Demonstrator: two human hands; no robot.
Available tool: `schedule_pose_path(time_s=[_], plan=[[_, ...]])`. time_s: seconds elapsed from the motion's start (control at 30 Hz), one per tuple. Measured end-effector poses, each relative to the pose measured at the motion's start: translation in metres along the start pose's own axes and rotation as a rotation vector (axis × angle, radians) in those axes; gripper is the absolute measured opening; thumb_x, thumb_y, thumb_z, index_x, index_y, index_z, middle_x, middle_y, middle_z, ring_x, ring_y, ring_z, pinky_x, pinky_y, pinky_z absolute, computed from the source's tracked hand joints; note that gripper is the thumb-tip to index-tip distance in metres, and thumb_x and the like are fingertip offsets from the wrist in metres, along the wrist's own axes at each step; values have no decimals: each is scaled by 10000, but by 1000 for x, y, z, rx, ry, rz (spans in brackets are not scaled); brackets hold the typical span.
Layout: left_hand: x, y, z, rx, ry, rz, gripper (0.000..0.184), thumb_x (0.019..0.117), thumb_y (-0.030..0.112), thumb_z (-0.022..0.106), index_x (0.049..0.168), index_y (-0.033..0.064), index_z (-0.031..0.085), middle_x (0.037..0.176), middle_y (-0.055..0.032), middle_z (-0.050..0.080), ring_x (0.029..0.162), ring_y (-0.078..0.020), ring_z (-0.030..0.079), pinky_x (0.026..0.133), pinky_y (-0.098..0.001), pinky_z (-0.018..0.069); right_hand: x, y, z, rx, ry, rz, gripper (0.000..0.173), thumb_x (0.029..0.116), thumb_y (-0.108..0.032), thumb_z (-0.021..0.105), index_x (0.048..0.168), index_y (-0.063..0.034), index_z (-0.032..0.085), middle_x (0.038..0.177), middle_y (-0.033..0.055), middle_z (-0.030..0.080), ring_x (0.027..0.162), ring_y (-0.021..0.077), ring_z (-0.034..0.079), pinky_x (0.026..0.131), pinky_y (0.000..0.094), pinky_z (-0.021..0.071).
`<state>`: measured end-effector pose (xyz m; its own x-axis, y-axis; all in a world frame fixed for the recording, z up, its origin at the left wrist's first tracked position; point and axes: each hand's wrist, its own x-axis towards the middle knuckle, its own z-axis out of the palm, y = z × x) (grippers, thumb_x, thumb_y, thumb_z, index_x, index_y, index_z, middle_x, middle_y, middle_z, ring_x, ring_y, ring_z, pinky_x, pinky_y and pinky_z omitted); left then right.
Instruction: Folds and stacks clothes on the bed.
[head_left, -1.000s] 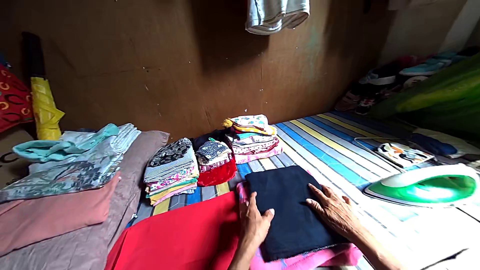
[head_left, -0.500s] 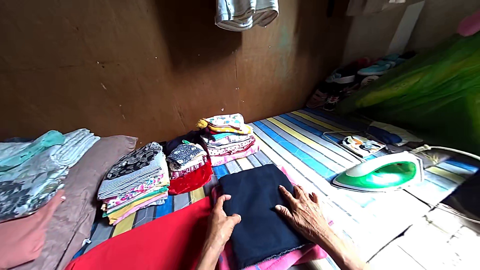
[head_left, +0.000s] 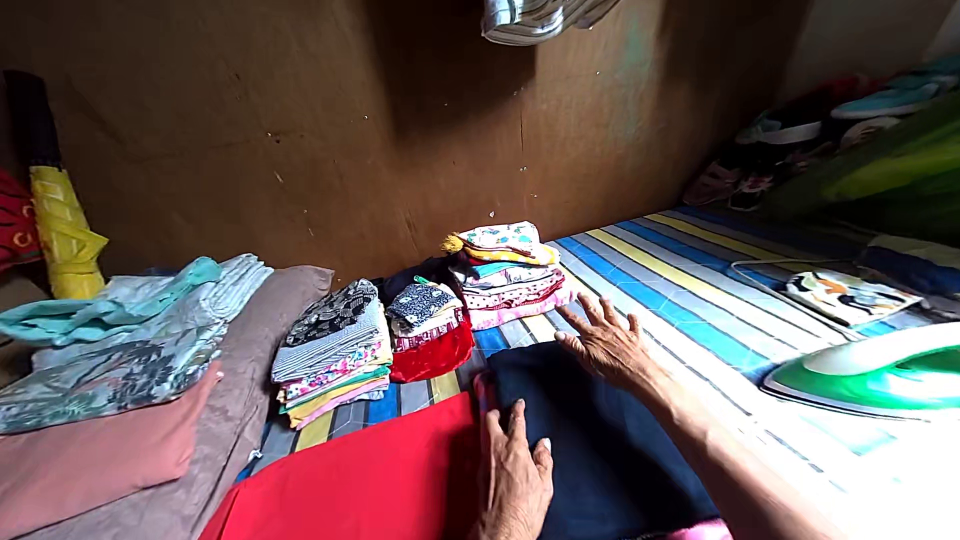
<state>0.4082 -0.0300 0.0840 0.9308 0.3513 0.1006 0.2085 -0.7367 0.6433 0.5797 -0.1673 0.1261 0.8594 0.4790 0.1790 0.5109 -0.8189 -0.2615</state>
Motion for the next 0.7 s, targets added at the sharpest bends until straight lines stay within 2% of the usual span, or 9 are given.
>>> schedule_pose_path(time_s=[0.1, 0.17, 0.23, 0.3, 0.4, 0.47, 0.57, 0.6, 0.7], plan=[[-1, -1, 3, 225, -33, 3, 550, 1024, 353, 539, 1517, 114, 501, 1531, -280, 414, 1268, -387, 579, 960, -446, 536, 11, 15, 29, -75, -356, 208, 693, 1029, -692, 284, 1619, -329, 312, 1668, 160, 297, 1516, 467, 250, 1118, 738, 224], [-1, 0, 4, 260, -60, 6, 552, 1038, 365, 508, 1530, 116, 481, 1540, -277, 407, 1272, -399, 573, 959, -463, 531, 12, 17, 31, -102, -397, 228, 713, 1023, -706, 262, 1624, -325, 300, 1665, 160, 304, 1514, 466, 252, 1119, 729, 220], [-4, 2, 6, 267, -63, 17, 551, 1041, 360, 498, 1535, 116, 476, 1539, -280, 414, 1281, -419, 565, 949, -486, 530, 7, 17, 31, -111, -355, 206, 700, 1033, -685, 277, 1626, -314, 298, 1678, 169, 271, 1542, 463, 189, 1148, 746, 141], [-7, 4, 7, 234, -45, 27, 552, 1037, 352, 499, 1533, 110, 478, 1546, -290, 411, 1286, -440, 562, 940, -524, 524, 5, 7, 29, -70, -207, 96, 650, 1051, -619, 347, 1609, -285, 353, 1676, 197, 261, 1546, 487, 156, 1141, 775, 77], [-10, 0, 11, 176, 34, 62, 532, 1019, 331, 539, 1480, 66, 540, 1509, -315, 451, 1250, -454, 592, 929, -538, 536, 6, -31, 32, 9, 78, -197, 639, 1031, -619, 322, 1547, -278, 481, 1632, 210, 355, 1518, 525, 223, 1099, 827, 94], [-11, -3, 13, 160, 112, 94, 498, 998, 331, 583, 1408, 50, 614, 1441, -316, 524, 1204, -437, 632, 919, -510, 560, 11, -58, 42, 50, 133, -317, 679, 1015, -634, 267, 1511, -257, 538, 1606, 203, 406, 1496, 536, 273, 1070, 846, 137], [-11, -8, 15, 98, 120, 112, 477, 995, 300, 601, 1367, 3, 635, 1435, -320, 528, 1236, -436, 613, 983, -500, 536, 21, -77, 55, 10, -327, -170, 613, 1061, -604, 324, 1567, -280, 441, 1655, 120, 350, 1540, 445, 230, 1140, 765, 136], [-10, -9, 16, 85, 131, 125, 469, 988, 287, 610, 1356, -3, 641, 1426, -324, 533, 1226, -443, 618, 972, -503, 543, 27, -79, 56, -10, -421, -129, 609, 1063, -602, 331, 1580, -292, 415, 1659, 107, 344, 1543, 430, 228, 1149, 744, 139], [-9, -12, 20, 43, 124, 132, 466, 983, 295, 622, 1351, 11, 650, 1426, -326, 531, 1234, -452, 607, 968, -518, 541, 24, -74, 61, -22, -407, -138, 610, 1073, -580, 309, 1595, -274, 386, 1666, 127, 323, 1546, 445, 211, 1149, 747, 135]])
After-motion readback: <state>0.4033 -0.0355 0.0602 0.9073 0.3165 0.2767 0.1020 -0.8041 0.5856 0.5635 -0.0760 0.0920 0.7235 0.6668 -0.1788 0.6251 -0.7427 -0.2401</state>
